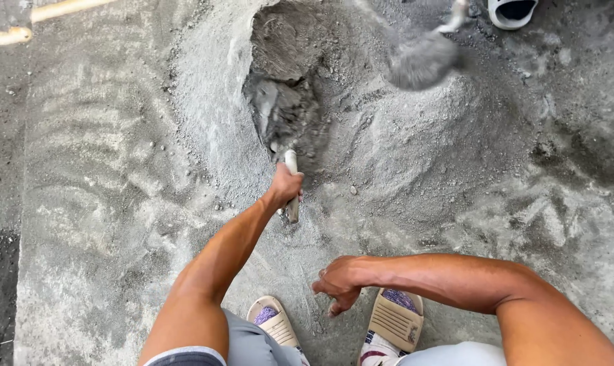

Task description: Mixing dry cement and sand on the ground using a hand trowel

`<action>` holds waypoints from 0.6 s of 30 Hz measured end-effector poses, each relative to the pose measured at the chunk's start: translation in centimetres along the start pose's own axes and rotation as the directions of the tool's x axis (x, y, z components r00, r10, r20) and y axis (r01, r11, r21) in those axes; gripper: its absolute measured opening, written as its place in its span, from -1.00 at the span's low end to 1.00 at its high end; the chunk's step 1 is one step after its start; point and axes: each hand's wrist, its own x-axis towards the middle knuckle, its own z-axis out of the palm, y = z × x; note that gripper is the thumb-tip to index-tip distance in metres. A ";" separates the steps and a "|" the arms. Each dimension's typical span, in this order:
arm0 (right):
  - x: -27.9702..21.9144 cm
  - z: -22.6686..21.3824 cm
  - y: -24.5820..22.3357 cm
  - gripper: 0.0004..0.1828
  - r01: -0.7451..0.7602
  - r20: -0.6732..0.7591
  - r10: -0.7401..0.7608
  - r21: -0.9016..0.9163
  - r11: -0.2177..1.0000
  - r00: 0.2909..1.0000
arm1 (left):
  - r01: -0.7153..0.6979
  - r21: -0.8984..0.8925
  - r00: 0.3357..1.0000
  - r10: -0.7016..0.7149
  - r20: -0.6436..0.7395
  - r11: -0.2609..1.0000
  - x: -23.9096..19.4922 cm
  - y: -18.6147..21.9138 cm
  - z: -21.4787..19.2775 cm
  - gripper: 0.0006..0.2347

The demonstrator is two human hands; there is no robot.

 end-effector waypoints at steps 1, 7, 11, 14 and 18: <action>0.1 0.0 0.0 -0.25 -0.004 0.003 0.004 0.004 1.000 1.000 | 0.025 -0.112 0.999 -0.021 0.042 0.993 0.8 -0.4 0.0 -0.76; -0.3 -0.7 -0.2 -0.25 -0.002 -0.046 0.003 0.003 1.000 0.999 | 0.038 -0.327 0.977 0.033 0.209 0.944 0.0 -0.4 -0.3 -0.90; -0.4 -0.9 0.1 -0.23 -0.011 -0.076 0.012 0.006 1.000 0.997 | -0.016 -0.284 0.965 0.090 0.248 0.959 -1.2 -0.5 -0.2 -0.82; -0.1 -0.9 0.4 -0.21 -0.026 -0.052 0.026 0.002 1.000 0.998 | -0.096 -0.339 0.916 0.217 0.339 0.936 -2.1 -0.5 0.8 -0.82; -0.5 -1.3 0.1 -0.34 -0.024 -0.051 0.025 0.014 1.000 0.998 | -0.089 -0.236 0.911 0.175 0.375 0.968 -5.4 2.3 3.7 -0.73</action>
